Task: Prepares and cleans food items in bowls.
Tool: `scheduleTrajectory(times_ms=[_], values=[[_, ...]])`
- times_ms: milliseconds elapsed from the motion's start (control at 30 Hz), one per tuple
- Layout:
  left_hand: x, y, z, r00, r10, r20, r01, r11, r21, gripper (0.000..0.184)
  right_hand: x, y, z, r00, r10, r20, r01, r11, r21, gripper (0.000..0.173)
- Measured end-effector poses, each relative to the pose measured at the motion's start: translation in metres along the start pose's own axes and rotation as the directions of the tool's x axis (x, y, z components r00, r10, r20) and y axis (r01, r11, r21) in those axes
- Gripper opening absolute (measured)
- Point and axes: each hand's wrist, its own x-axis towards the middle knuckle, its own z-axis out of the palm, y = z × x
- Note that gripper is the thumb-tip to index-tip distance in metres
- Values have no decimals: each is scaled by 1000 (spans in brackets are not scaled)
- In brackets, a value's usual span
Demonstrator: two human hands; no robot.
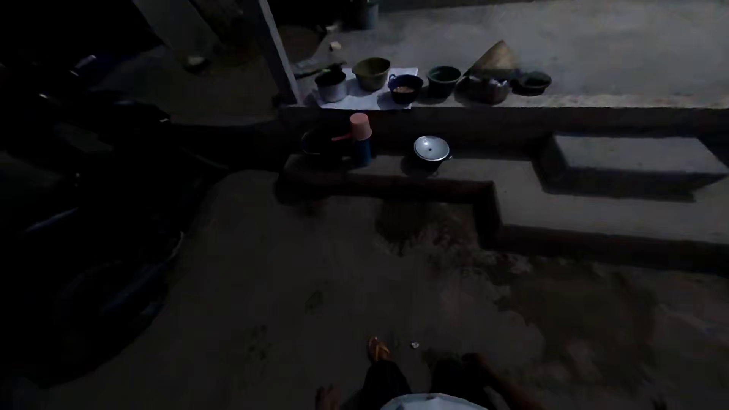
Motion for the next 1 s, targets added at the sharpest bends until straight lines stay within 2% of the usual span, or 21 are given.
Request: scheduleTrajectory(times_ms=[33, 100, 167, 200, 267, 300, 367, 400, 433, 467, 500, 533, 600, 633, 700, 800, 900, 1000], values=[[29, 47, -22, 999, -15, -42, 10, 993, -115, 47, 17, -15, -9, 999, -20, -44, 27, 987, 156, 43], [75, 142, -54, 993, 26, -115, -53, 971, -232, 44, 37, -52, -34, 988, -36, -148, 96, 903, 419, 41], [104, 221, -53, 987, 81, -138, -113, 965, -239, 41, 47, -87, -61, 977, -36, -211, 143, 842, 520, 40], [110, 259, -40, 992, 84, -94, -103, 971, -215, 40, 53, -99, -75, 977, -37, -208, 140, 849, 509, 40], [109, 333, -2, 984, 90, 155, -69, 988, -138, 40, 70, -118, -103, 987, 3, -158, 68, 895, 441, 41], [104, 367, 17, 939, 112, 326, -85, 992, -93, 40, 84, -122, -114, 991, 42, -126, 12, 915, 404, 41], [114, 423, 50, 758, 190, 624, -279, 959, 48, 39, 123, -120, -137, 991, 107, -81, -74, 939, 335, 40], [128, 451, 62, 656, 219, 722, -416, 903, 105, 40, 145, -119, -148, 986, 142, -86, -108, 941, 320, 38], [144, 482, 66, 591, 238, 771, -515, 847, 133, 40, 165, -127, -163, 977, 188, -98, -150, 938, 313, 38], [161, 508, 62, 583, 243, 776, -547, 823, 153, 39, 178, -143, -174, 964, 244, -105, -204, 934, 294, 39], [175, 528, 52, 626, 227, 746, -515, 839, 177, 39, 188, -158, -182, 952, 288, -100, -248, 922, 296, 39], [190, 550, 41, 706, 210, 676, -454, 867, 204, 39, 199, -179, -198, 947, 308, -87, -269, 913, 307, 40], [226, 592, 16, 863, 194, 466, -347, 898, 270, 40, 227, -235, -234, 968, 244, -64, -203, 903, 378, 40], [241, 613, 2, 907, 200, 372, -306, 917, 254, 41, 234, -270, -254, 982, 180, -52, -141, 894, 426, 42], [268, 651, -26, 946, 183, 269, -208, 976, 69, 39, 251, -337, -293, 994, 84, -71, -47, 910, 412, 43], [313, 704, -61, 970, 160, 183, -138, 982, -126, 36, 291, -416, -345, 992, 42, -119, 1, 940, 341, 42], [354, 767, -82, 976, 178, 124, -159, 975, -155, 35, 334, -483, -388, 983, 48, -175, 19, 932, 361, 41], [395, 843, -89, 961, 211, 181, -191, 974, -119, 38, 367, -538, -418, 977, 74, -200, 5, 930, 368, 43]])
